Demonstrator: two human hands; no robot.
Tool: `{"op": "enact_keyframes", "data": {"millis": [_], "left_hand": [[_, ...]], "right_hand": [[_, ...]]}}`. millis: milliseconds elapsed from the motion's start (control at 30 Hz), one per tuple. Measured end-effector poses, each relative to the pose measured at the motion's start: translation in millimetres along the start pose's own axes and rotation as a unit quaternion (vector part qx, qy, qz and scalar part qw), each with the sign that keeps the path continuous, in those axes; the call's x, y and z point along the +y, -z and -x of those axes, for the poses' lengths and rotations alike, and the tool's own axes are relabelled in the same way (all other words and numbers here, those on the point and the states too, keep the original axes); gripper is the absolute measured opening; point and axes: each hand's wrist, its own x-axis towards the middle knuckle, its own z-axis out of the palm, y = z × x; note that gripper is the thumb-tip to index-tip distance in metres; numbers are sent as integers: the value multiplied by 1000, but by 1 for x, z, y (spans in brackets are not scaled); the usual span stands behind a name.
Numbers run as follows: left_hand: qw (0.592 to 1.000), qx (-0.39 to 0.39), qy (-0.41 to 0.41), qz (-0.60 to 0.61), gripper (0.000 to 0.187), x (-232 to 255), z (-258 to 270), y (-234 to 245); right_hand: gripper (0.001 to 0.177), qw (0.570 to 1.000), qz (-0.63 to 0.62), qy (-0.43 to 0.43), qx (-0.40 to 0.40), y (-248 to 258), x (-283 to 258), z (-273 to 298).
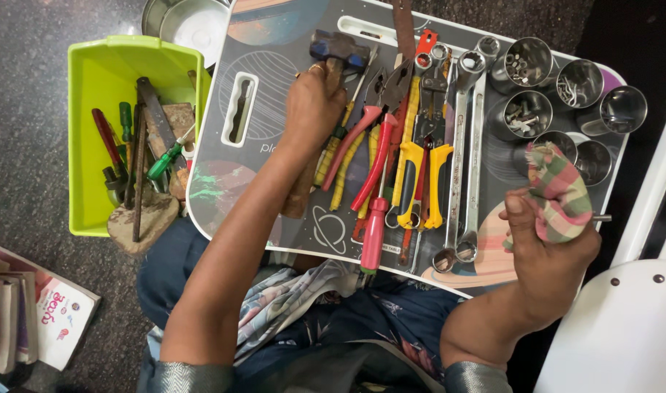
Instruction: The person sits on the floor and wipes various hand tools with a cloth. They clean a hammer, pliers, and a screwdriver one at a time, placing each cleaned tool on a tray.
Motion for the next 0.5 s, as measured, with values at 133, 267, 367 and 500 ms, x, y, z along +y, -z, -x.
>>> {"op": "enact_keyframes", "data": {"millis": [133, 267, 367, 500], "left_hand": [[998, -28, 31, -57, 32, 12, 2, 7], [996, -30, 25, -81, 33, 21, 4, 11], [992, -24, -37, -116, 28, 22, 6, 12], [980, -28, -108, -166, 32, 20, 6, 17]], "right_hand": [[31, 999, -10, -29, 13, 0, -4, -1], [31, 1000, -4, -20, 13, -1, -4, -1], [31, 999, 20, -27, 3, -1, -3, 0], [30, 997, 64, 31, -22, 0, -1, -2]]}}
